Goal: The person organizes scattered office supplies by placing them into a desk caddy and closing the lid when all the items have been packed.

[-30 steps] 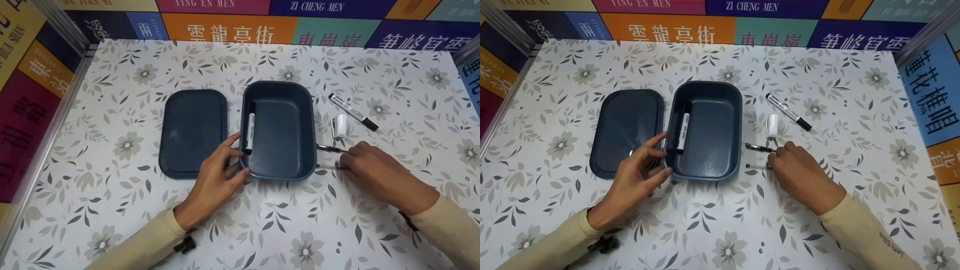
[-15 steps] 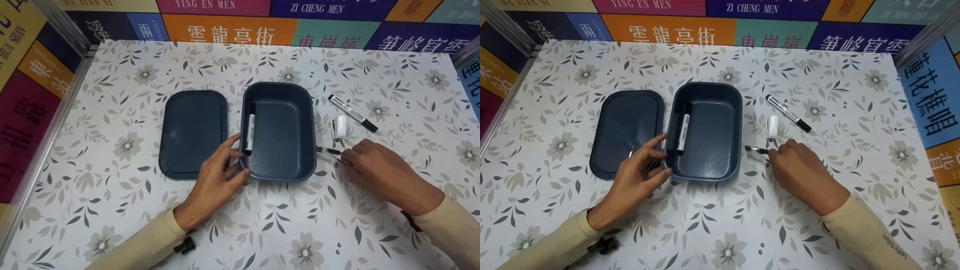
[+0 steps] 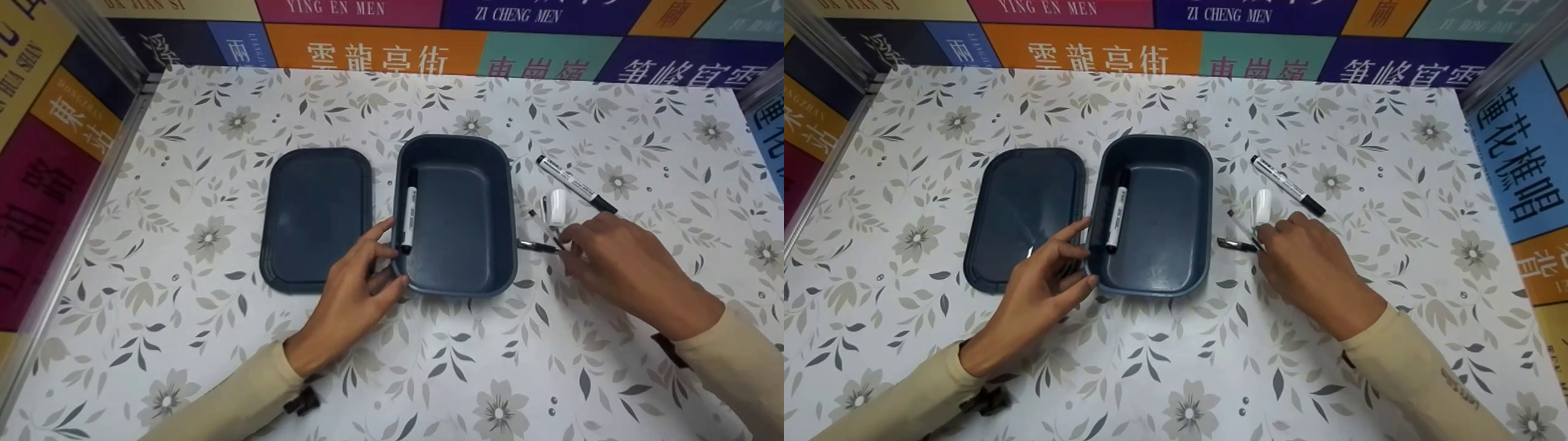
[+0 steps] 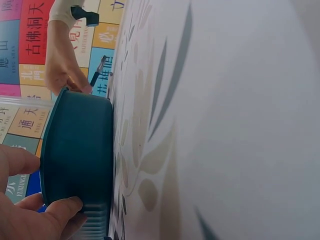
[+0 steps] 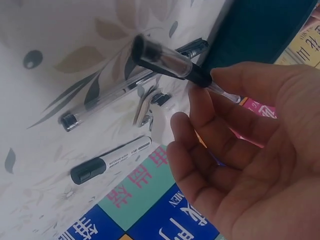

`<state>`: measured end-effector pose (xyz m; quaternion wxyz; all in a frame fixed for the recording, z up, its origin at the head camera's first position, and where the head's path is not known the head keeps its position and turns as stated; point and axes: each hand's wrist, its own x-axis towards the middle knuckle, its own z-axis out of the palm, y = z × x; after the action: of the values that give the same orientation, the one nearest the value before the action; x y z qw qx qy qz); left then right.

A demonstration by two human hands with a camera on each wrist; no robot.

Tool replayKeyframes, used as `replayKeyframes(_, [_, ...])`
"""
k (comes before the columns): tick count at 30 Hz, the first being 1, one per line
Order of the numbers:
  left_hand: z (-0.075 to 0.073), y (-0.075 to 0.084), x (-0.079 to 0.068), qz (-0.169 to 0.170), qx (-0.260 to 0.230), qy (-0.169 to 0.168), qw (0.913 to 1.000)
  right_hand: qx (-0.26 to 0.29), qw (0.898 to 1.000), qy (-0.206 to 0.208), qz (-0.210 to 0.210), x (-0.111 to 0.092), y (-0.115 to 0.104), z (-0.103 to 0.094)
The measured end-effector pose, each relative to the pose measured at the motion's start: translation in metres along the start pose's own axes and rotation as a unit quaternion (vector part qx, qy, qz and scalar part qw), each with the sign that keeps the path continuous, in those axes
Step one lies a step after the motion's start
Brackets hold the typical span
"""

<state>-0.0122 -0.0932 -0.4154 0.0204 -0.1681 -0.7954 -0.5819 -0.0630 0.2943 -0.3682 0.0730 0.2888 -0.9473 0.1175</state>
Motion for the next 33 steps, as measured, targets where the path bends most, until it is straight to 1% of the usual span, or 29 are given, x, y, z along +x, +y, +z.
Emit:
replayKeyframes(2, [0.0,0.0,0.0,0.001,-0.002,-0.001,1.0,0.005,1.0,-0.004,0.012,0.002,0.0,-0.002])
replayKeyframes(6, [0.001,0.0,0.0,-0.002,-0.019,-0.001,0.9998,0.019,0.998,-0.023,0.051,0.007,0.001,-0.006])
replayKeyframes(10, [0.001,0.0,0.0,-0.006,-0.031,-0.002,0.9995,0.028,0.996,-0.026,0.074,0.012,0.001,-0.01])
replayKeyframes(17, [0.001,0.0,0.0,0.004,-0.001,0.004,1.0,0.04,0.996,-0.011,0.081,0.023,0.0,-0.015])
replayKeyframes(20, [0.0,0.0,0.0,0.006,0.004,0.004,1.0,0.045,0.995,-0.011,0.089,0.028,-0.003,-0.016])
replayKeyframes(24, [0.001,-0.001,0.0,0.007,0.006,0.004,1.0,0.051,0.995,-0.005,0.088,0.035,-0.007,-0.018])
replayKeyframes(26, [0.001,-0.001,0.0,0.006,0.007,0.003,1.0,0.056,0.995,0.004,0.082,0.039,-0.009,-0.019])
replayKeyframes(33, [0.001,0.001,0.0,-0.006,-0.008,-0.002,0.9999,0.06,0.996,0.024,0.065,0.052,-0.018,-0.022])
